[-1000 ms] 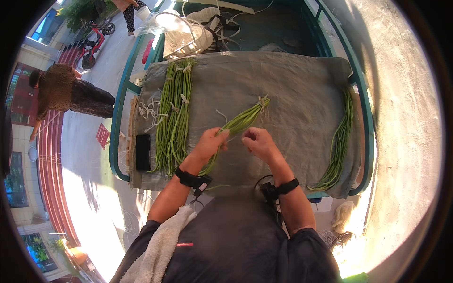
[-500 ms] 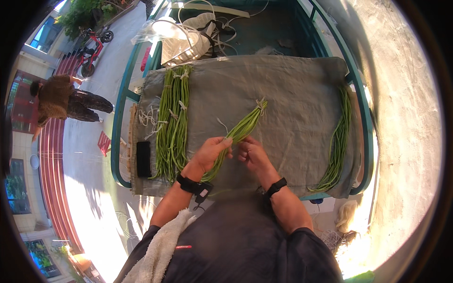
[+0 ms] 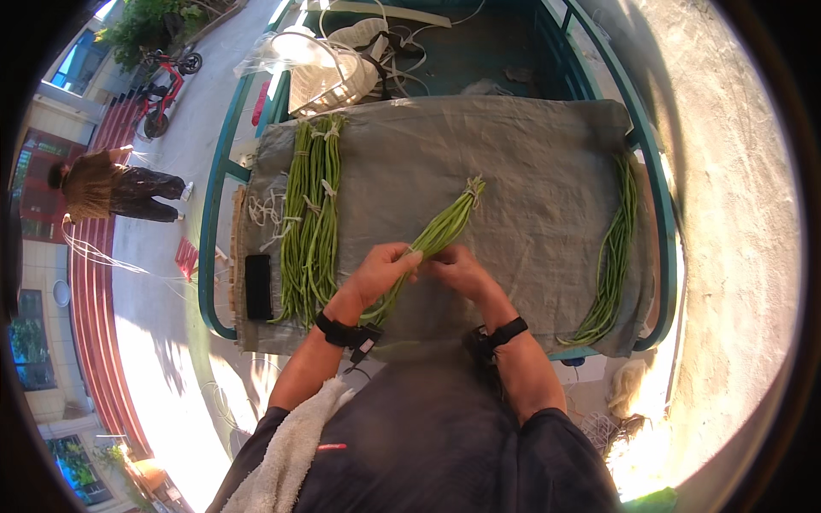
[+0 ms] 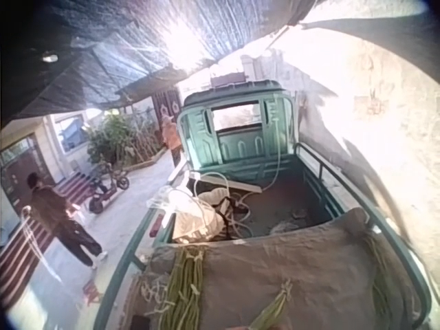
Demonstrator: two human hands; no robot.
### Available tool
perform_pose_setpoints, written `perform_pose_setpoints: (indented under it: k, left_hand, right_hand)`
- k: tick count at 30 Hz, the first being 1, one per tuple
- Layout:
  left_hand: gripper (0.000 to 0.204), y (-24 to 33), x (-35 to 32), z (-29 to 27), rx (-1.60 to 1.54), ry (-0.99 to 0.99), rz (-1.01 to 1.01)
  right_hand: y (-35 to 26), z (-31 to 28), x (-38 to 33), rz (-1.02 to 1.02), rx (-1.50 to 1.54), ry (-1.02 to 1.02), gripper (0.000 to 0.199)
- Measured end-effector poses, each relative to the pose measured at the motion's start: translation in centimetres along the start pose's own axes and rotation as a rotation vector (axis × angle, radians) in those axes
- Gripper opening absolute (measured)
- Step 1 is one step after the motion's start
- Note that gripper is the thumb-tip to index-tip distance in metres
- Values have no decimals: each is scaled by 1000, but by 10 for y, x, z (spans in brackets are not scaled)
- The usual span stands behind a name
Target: The person gathers long beans by hand, aligns them into a bundle, and secures the bundle with a white string. They then pick up loose long beans one at a time, organize them into another bundle, and secure it with a string.
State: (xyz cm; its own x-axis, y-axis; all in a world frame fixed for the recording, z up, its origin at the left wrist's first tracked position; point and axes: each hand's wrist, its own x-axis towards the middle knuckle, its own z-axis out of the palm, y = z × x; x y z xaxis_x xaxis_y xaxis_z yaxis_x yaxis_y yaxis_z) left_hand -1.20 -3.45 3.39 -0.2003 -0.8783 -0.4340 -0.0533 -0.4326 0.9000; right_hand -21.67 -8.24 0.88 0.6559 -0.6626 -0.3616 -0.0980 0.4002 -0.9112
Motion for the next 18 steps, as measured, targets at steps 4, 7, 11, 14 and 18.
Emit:
perform_pose_setpoints:
  k: [4, 7, 11, 14, 18]
  left_hand:
    - [31, 10, -2, 7, 109, -47, 2]
    - [29, 1, -1, 4, 315, -4, 200]
    - [29, -5, -3, -2, 726, 6, 408]
    - [31, -6, -3, -1, 923, 6, 525]
    - [31, 1, -3, -2, 1144, -65, 561]
  right_hand:
    - [33, -9, -5, -144, -120, 139, 27]
    - [43, -9, -12, -130, -332, 242, 25]
    - [6, 10, -35, -115, -523, 306, 20]
    - [-3, 10, -44, -148, -597, 320, 17]
    - [-9, 9, -47, -126, -683, 268, 17]
